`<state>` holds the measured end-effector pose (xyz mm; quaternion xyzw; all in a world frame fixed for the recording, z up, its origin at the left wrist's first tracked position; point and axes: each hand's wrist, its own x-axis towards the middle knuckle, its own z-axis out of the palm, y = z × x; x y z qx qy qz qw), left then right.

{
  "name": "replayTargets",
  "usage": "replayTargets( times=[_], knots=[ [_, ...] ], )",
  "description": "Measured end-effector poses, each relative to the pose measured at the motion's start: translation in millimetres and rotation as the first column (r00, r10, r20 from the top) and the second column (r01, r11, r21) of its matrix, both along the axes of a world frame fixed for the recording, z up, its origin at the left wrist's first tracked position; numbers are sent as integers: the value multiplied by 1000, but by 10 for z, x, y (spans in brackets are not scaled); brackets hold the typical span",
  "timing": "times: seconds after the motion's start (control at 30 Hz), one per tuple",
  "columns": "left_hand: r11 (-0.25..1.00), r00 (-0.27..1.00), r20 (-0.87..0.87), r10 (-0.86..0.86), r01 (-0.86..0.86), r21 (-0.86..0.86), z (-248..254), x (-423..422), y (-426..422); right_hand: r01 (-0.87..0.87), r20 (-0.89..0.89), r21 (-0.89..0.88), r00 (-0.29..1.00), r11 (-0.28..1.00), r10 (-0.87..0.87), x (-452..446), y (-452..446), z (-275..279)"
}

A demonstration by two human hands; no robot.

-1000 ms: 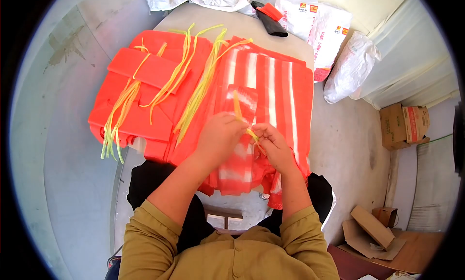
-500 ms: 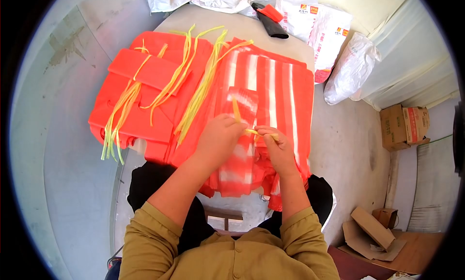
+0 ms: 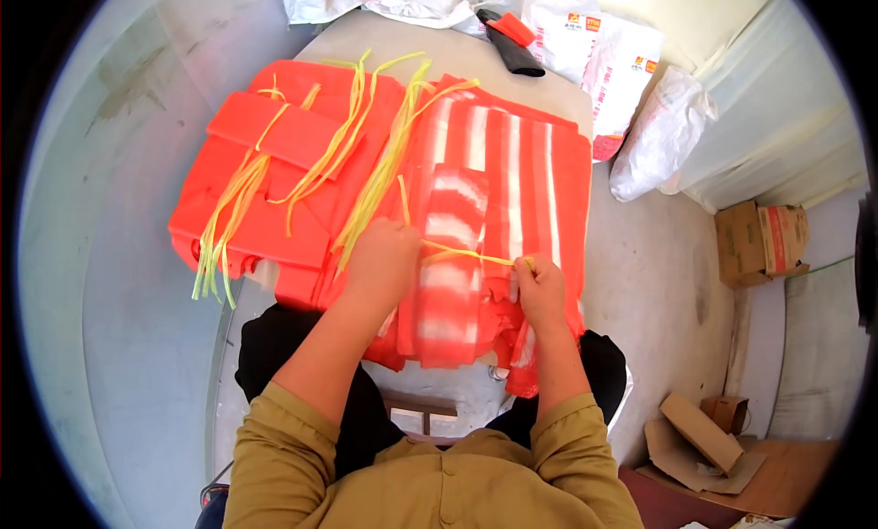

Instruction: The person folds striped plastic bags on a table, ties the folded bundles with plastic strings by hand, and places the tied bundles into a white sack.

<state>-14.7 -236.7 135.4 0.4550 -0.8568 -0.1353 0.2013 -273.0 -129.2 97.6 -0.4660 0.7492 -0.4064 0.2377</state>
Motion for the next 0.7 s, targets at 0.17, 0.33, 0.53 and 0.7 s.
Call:
replayTargets(
  times=[0.17, 0.33, 0.53, 0.7],
  knots=[
    [996, 987, -161, 20, -6, 87, -15, -45, -4, 77, 406, -55, 912, 996, -48, 141, -43, 263],
    [954, 941, -334, 46, 57, 293, 109, -104, 40, 20, 779, -165, 615, 986, 118, 405, -183, 391],
    [988, 906, -409, -112, 145, 52, 108, -159, 88, -182, 443, -37, 878, 983, 179, 508, -316, 211],
    [948, 878, -362, -315, 273, -163, 64, -192, 114, -318, 113, -51, 940, 947, 322, 673, -267, 323]
  ],
)
